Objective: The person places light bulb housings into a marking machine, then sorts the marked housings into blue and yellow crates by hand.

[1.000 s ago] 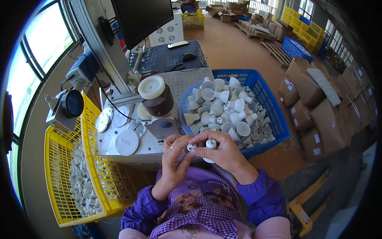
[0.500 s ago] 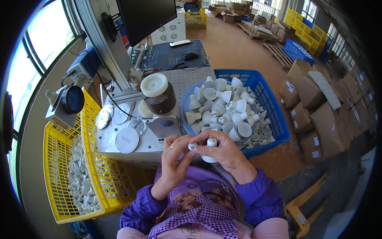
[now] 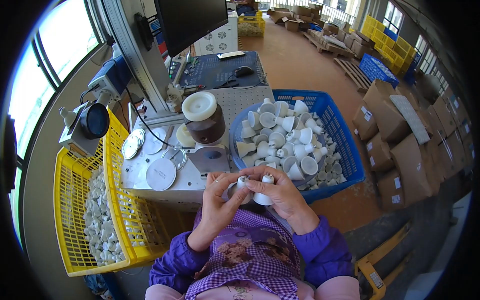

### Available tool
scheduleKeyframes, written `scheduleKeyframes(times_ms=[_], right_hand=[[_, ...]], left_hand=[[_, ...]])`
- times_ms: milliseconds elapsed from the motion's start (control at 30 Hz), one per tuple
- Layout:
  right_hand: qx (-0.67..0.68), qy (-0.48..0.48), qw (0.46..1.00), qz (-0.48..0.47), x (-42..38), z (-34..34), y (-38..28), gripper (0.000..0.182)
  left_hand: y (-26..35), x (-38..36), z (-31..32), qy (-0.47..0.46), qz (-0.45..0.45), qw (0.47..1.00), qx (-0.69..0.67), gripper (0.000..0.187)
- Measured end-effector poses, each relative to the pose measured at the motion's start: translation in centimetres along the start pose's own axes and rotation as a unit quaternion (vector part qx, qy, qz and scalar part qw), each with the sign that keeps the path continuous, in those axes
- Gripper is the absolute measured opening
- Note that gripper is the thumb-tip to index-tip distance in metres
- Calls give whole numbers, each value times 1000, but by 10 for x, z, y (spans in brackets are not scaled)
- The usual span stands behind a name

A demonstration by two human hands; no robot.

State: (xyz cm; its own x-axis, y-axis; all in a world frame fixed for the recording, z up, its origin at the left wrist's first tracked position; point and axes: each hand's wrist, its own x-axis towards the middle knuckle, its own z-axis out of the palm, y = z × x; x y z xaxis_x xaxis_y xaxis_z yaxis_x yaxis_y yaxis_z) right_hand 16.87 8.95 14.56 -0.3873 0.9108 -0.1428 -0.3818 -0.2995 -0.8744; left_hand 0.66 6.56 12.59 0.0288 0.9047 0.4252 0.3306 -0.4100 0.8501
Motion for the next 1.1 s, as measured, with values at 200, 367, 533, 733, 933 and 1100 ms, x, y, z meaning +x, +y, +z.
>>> scheduleKeyframes(times_ms=[200, 367, 533, 733, 933, 1100], right_hand=[[-334, -9, 909, -248, 0, -1, 9, 25], [-450, -15, 838, -308, -2, 0, 3, 29], [-467, -26, 831, -302, -10, 1, 2, 30], [-407, 17, 881, -240, -13, 4, 3, 28], [-413, 0, 861, -297, -5, 0, 10, 28], [-392, 34, 877, -277, -5, 2, 15, 26]], left_hand=[[-9, -3, 1, 1, -62, 997, -48, 27], [-10, -5, 0, -12, -108, 990, -85, 28], [-10, -11, -1, 6, -103, 991, -84, 26], [-5, -12, -4, 30, -72, 996, -30, 24], [-8, -7, -2, 78, 22, 995, 62, 24], [-10, -7, -1, 95, 23, 992, 79, 24]])
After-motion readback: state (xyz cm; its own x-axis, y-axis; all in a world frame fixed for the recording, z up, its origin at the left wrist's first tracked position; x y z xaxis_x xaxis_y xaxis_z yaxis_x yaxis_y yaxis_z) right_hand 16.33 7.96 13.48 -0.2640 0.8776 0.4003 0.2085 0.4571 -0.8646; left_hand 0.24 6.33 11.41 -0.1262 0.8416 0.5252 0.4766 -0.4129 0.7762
